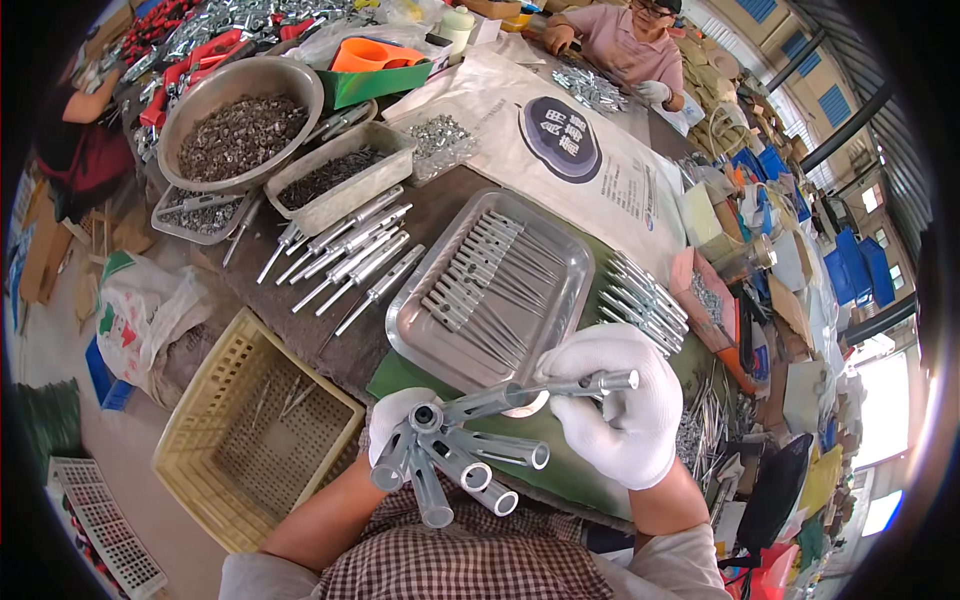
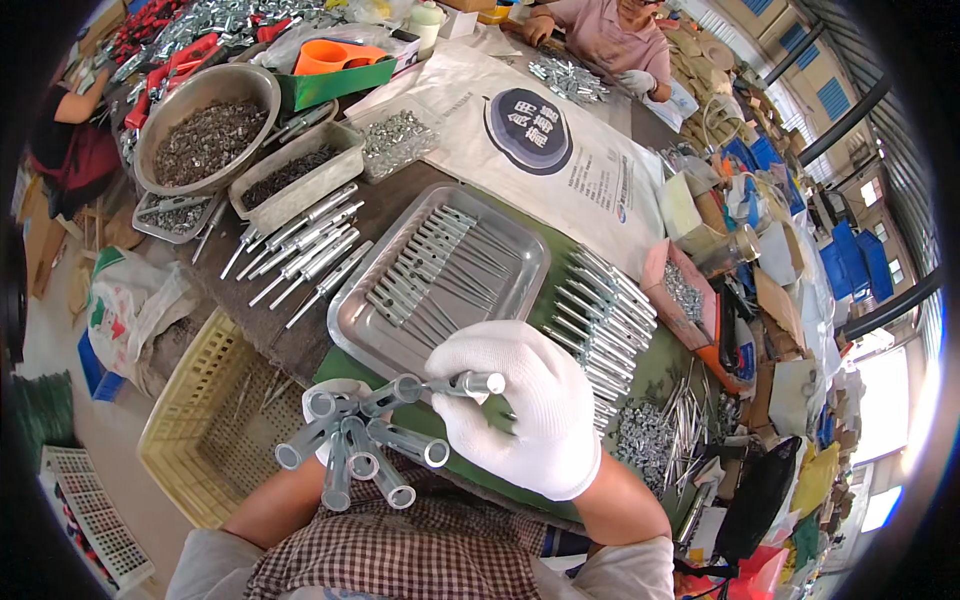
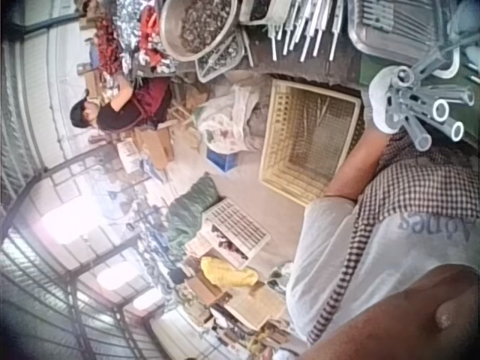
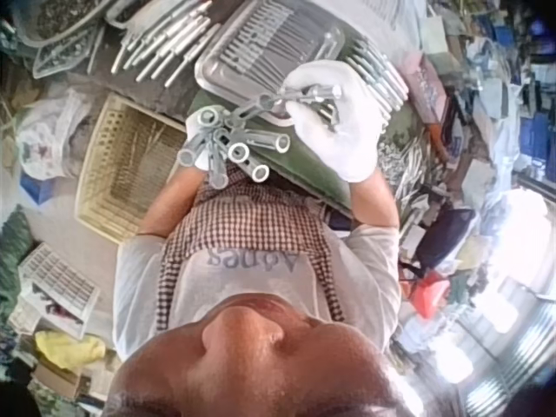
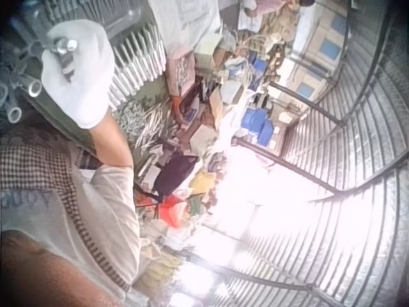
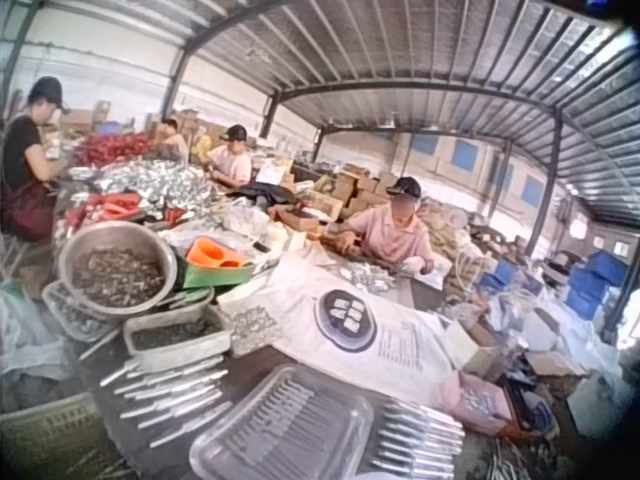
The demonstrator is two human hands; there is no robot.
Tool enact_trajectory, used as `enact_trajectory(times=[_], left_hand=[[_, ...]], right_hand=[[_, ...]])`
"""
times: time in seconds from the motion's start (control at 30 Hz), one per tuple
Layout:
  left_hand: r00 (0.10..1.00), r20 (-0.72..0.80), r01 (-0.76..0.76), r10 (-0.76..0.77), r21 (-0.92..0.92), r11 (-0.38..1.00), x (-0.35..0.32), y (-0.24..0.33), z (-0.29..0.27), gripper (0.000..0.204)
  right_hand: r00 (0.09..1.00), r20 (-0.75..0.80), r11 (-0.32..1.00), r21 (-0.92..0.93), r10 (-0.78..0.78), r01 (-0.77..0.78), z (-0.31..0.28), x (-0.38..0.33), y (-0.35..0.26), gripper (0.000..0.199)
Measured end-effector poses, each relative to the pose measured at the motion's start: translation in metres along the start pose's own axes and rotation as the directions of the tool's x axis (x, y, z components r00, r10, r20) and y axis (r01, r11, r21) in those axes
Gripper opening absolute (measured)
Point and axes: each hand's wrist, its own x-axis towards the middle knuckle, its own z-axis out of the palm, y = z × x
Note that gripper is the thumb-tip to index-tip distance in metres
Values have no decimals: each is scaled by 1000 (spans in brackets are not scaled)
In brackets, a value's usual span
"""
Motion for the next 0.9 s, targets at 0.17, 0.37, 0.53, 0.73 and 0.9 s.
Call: enact_trajectory(times=[0.17,0.37,0.53,0.73,0.9], left_hand=[[999,-6,40,-40,123,992,0,-1,1,28],[1000,22,-2,-1,153,988,3,5,1,29],[999,-20,-40,43,133,990,1,-6,0,29],[1000,2,-18,18,137,990,0,-7,-2,26],[999,-30,22,-19,117,993,-1,-8,-1,28]], right_hand=[[998,-2,998,34,56,-56,0,-2,5,33],[999,33,999,-38,24,-23,-4,5,-2,33],[991,27,984,113,135,-137,0,1,5,33],[995,92,999,35,26,-29,-2,5,-1,32],[997,77,999,-41,11,-8,-3,6,-5,30]])
